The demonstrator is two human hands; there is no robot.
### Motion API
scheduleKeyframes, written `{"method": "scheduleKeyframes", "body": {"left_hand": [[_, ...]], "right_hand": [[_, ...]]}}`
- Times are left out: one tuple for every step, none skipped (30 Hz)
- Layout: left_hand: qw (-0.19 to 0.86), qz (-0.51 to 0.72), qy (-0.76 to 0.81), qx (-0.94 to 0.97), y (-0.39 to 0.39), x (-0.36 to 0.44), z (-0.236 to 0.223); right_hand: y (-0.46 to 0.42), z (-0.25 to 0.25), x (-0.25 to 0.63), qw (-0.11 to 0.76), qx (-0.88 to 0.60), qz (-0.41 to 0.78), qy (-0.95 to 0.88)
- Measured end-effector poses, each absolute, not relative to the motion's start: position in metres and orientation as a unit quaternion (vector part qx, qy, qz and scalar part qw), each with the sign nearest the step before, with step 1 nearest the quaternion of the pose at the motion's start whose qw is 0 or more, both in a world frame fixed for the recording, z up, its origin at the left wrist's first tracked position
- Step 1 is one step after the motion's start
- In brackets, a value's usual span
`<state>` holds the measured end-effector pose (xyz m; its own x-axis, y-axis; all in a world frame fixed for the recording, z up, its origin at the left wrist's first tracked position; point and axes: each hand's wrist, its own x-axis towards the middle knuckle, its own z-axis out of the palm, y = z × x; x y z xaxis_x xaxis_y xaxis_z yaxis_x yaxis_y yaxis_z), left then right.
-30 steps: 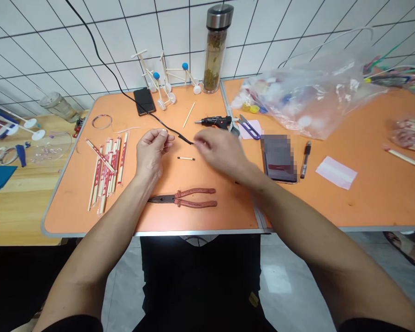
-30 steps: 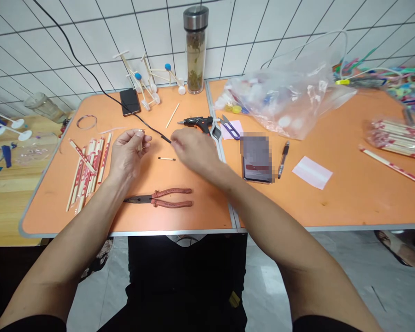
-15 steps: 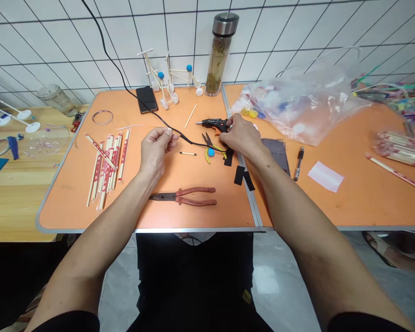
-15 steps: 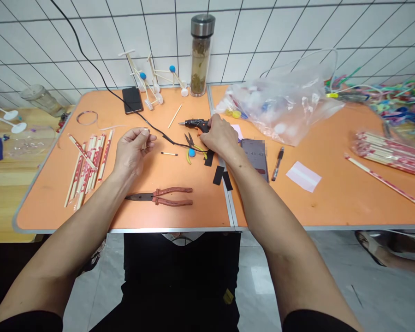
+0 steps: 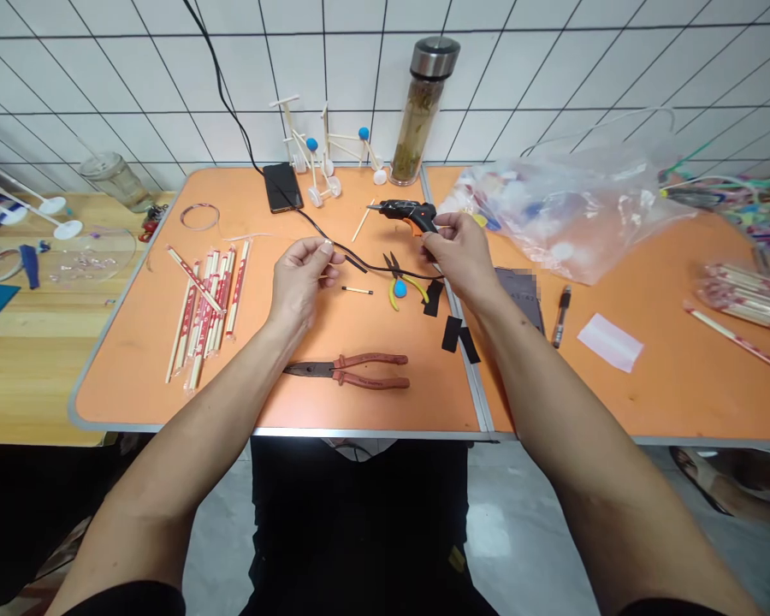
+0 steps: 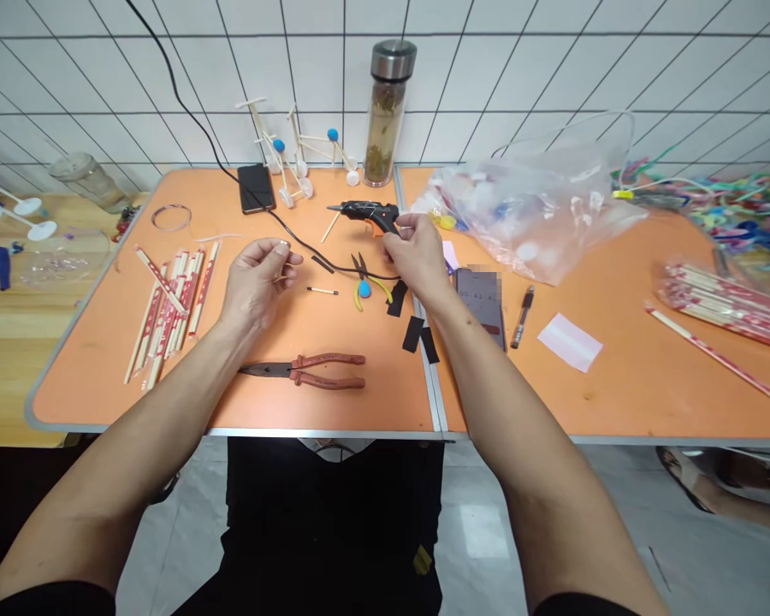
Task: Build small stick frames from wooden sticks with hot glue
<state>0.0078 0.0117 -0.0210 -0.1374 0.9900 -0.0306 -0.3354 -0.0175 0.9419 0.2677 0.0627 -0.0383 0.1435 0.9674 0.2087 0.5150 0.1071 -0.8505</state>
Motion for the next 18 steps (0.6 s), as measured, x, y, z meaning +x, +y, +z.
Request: {"method": "scheduleKeyframes", "body": {"left_hand": [[0.54,0.612,0.44,0.376,0.012,0.008,-0.02],[0.535,0.614,0.437,0.383,0.011,0.008,-0.019],[0.53,0.616,0.433,0.39,0.011,0.009,-0.019],[0.525,0.618,0.43,0.396,0.011,0.009,-0.018],[0.522,0.62,0.427,0.401,0.011,0.009,-0.018],[0.52,0.622,0.424,0.404,0.011,0.009,-0.017],[0.519,0.623,0.423,0.406,0.011,0.009,-0.017],[0.517,0.625,0.421,0.406,0.011,0.009,-0.017],[0.516,0.626,0.42,0.406,0.011,0.009,-0.018],[0.516,0.628,0.418,0.405,0.012,0.009,-0.018],[0.517,0.63,0.416,0.404,0.012,0.009,-0.018],[0.518,0.632,0.413,0.402,0.013,0.008,-0.018],[0.52,0.634,0.41,0.4,0.013,0.008,-0.019],[0.521,0.636,0.406,0.398,0.014,0.008,-0.019],[0.523,0.638,0.402,0.398,0.014,0.008,-0.019],[0.525,0.639,0.398,0.397,0.014,0.007,-0.019],[0.526,0.64,0.396,0.396,0.015,0.007,-0.019],[0.528,0.639,0.395,0.394,0.015,0.007,-0.019]], "right_hand": [[0.062,-0.038,0.265,0.473,-0.597,0.297,-0.577],[0.062,-0.037,0.263,0.501,-0.579,0.33,-0.551],[0.06,-0.035,0.261,0.517,-0.564,0.355,-0.537],[0.059,-0.034,0.26,0.525,-0.55,0.375,-0.53],[0.057,-0.033,0.258,0.528,-0.539,0.402,-0.519],[0.055,-0.031,0.257,0.526,-0.532,0.435,-0.5],[0.052,-0.029,0.255,0.522,-0.526,0.474,-0.476],[0.05,-0.027,0.254,0.517,-0.517,0.512,-0.449],[0.047,-0.024,0.252,0.516,-0.504,0.549,-0.421],[0.043,-0.022,0.25,0.519,-0.485,0.583,-0.395],[0.039,-0.019,0.248,0.525,-0.461,0.612,-0.371],[0.036,-0.015,0.246,0.524,-0.434,0.644,-0.349],[0.032,-0.012,0.243,0.514,-0.408,0.679,-0.33],[0.028,-0.01,0.241,0.496,-0.385,0.713,-0.311],[0.024,-0.007,0.24,0.477,-0.364,0.743,-0.296],[0.021,-0.005,0.238,0.463,-0.344,0.765,-0.286],[0.018,-0.003,0.236,0.458,-0.326,0.777,-0.283],[0.016,-0.002,0.235,0.462,-0.308,0.78,-0.287]]}}
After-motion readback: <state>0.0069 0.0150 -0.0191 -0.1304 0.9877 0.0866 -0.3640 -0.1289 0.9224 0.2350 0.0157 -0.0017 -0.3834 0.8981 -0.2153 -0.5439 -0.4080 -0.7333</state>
